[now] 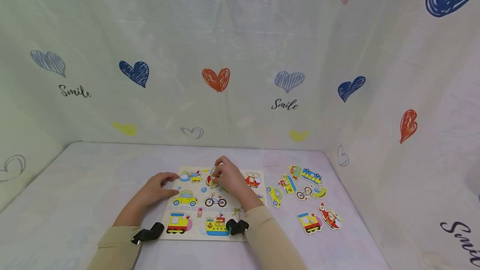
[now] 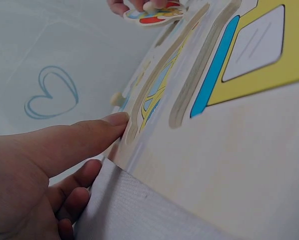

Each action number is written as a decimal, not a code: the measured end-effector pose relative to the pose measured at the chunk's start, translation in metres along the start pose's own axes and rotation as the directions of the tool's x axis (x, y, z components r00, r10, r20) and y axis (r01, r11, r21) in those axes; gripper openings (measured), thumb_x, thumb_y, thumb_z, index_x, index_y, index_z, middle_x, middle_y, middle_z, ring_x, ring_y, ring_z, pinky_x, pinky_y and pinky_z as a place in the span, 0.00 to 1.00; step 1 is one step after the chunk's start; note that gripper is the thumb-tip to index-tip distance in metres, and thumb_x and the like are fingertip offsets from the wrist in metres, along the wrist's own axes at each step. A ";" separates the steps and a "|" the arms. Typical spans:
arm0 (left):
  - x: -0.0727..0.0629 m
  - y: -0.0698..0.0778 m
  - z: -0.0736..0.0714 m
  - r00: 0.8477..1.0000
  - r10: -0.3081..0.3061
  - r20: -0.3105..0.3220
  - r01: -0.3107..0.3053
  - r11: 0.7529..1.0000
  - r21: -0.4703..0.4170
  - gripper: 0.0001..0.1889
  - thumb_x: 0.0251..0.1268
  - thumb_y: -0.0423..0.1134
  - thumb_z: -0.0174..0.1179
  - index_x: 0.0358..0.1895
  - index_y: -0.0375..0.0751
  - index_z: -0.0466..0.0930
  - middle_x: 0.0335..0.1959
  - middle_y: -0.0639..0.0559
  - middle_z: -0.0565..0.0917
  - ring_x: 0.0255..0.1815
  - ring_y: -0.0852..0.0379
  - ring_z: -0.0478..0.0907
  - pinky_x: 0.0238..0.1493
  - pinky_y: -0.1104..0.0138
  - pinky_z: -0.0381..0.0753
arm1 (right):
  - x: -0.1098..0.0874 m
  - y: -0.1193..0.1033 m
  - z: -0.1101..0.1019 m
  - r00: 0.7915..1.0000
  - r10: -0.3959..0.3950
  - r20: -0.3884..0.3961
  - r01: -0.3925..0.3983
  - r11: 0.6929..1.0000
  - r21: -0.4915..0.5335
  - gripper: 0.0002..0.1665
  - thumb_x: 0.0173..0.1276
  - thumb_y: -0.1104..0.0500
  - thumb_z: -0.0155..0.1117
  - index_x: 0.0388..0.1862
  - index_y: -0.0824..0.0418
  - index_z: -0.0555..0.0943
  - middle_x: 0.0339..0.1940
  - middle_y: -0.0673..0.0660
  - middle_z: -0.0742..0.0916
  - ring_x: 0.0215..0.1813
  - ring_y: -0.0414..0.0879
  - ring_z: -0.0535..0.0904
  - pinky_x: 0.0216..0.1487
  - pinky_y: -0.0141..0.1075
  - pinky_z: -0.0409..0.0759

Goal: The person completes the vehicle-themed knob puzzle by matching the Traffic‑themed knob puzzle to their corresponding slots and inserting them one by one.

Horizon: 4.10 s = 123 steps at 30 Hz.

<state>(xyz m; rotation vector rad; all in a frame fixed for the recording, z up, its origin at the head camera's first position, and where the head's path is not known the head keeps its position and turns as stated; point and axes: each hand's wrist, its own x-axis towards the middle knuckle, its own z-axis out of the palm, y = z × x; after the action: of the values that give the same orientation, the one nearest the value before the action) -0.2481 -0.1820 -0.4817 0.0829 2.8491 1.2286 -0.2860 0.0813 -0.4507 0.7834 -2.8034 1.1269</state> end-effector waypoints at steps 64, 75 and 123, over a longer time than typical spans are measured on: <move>0.001 0.005 -0.002 1.000 -0.017 0.005 0.017 0.999 0.031 0.26 0.51 0.36 0.73 0.56 0.36 0.78 0.50 0.43 0.78 0.53 0.42 0.72 0.56 0.47 0.72 | -0.018 0.017 -0.021 0.984 0.179 -0.004 -0.179 0.984 0.013 0.15 0.61 0.62 0.72 0.48 0.57 0.85 0.52 0.53 0.80 0.49 0.51 0.76 0.45 0.43 0.78; 0.001 0.006 0.000 1.000 -0.020 0.017 0.020 1.000 0.018 0.27 0.51 0.37 0.73 0.56 0.35 0.78 0.50 0.42 0.78 0.54 0.41 0.71 0.56 0.47 0.72 | -0.062 0.025 -0.042 0.960 0.261 -0.102 -0.256 0.965 0.060 0.17 0.60 0.62 0.73 0.49 0.56 0.85 0.50 0.51 0.82 0.50 0.52 0.77 0.49 0.47 0.77; -0.006 0.010 0.001 1.000 -0.017 -0.010 0.017 1.000 0.009 0.26 0.51 0.35 0.72 0.56 0.34 0.78 0.51 0.41 0.78 0.54 0.40 0.72 0.57 0.47 0.71 | -0.174 0.126 -0.149 0.606 0.693 -0.390 -0.647 0.715 0.266 0.26 0.70 0.56 0.63 0.65 0.61 0.74 0.63 0.68 0.73 0.59 0.63 0.68 0.36 0.28 0.72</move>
<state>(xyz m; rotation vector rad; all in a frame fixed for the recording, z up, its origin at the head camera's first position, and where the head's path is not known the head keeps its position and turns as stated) -0.2420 -0.1751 -0.4753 0.0524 2.8585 1.2160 -0.2158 0.3330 -0.4568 -0.5914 -2.6312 1.2904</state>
